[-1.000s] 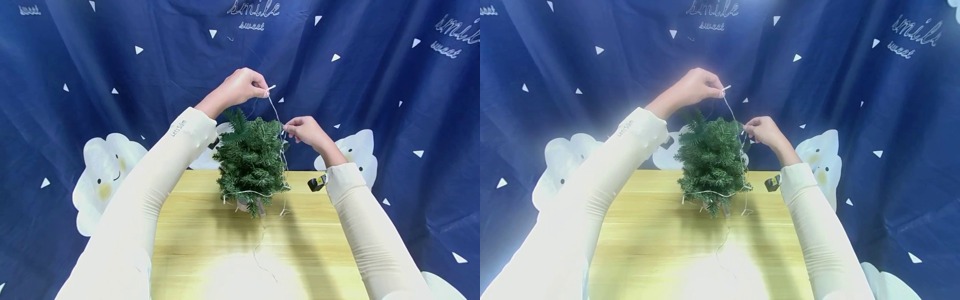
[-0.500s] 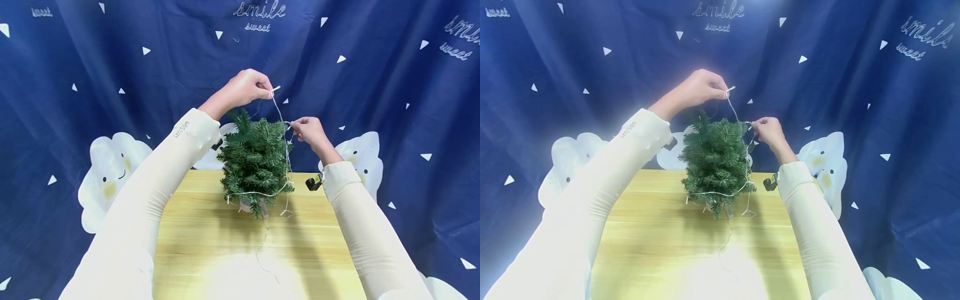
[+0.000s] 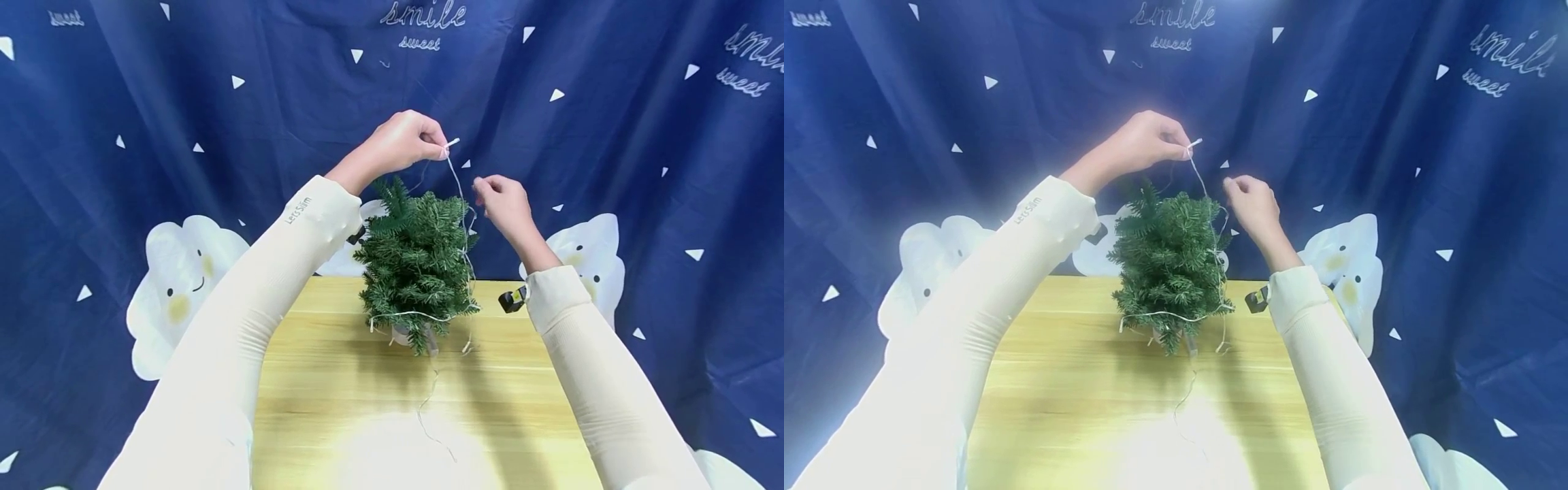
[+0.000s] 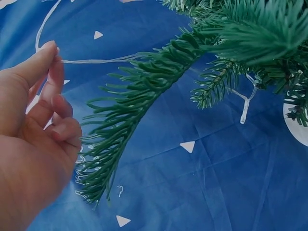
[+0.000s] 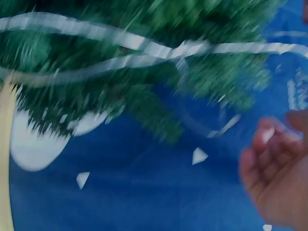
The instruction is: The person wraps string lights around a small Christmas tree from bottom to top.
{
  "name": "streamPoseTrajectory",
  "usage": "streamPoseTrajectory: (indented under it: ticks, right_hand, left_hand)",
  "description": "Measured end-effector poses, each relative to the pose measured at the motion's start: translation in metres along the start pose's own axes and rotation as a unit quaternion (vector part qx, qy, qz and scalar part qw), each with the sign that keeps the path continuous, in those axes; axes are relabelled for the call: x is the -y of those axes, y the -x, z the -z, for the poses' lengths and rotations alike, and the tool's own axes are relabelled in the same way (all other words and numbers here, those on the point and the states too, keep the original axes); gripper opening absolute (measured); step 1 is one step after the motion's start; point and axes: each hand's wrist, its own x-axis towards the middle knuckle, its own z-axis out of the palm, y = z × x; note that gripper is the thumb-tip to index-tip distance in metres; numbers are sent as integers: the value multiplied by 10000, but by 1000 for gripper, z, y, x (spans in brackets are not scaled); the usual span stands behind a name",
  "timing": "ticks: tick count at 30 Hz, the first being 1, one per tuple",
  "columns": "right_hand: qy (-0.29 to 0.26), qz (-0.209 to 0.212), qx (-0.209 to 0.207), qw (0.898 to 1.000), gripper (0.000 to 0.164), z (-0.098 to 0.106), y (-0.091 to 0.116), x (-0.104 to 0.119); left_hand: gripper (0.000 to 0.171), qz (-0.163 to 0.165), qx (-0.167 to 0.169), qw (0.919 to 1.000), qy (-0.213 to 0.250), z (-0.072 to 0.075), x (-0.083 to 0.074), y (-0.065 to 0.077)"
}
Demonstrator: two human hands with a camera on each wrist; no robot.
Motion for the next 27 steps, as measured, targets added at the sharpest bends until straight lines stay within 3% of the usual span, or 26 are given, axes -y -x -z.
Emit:
streamPoseTrajectory:
  ticks: [3,5,11,20,27]
  right_hand:
    - [-1190,626,302,9905,42,0,11,14]
    - [-1471,888,637,9831,41,1,18,21]
    - [-1109,1014,1117,9823,29,3,33,30]
    - [-663,665,1265,9875,39,11,44,21]
    - [-590,621,1191,9892,35,18,51,20]
  left_hand:
    - [17,23,-57,9999,-153,-1,0,-1]
    - [17,58,-110,9997,-189,-1,2,-3]
    - [16,205,-269,9994,-83,3,15,-8]
    - [16,385,-673,9959,468,17,43,-7]
    - [18,276,-916,9910,939,25,60,-4]
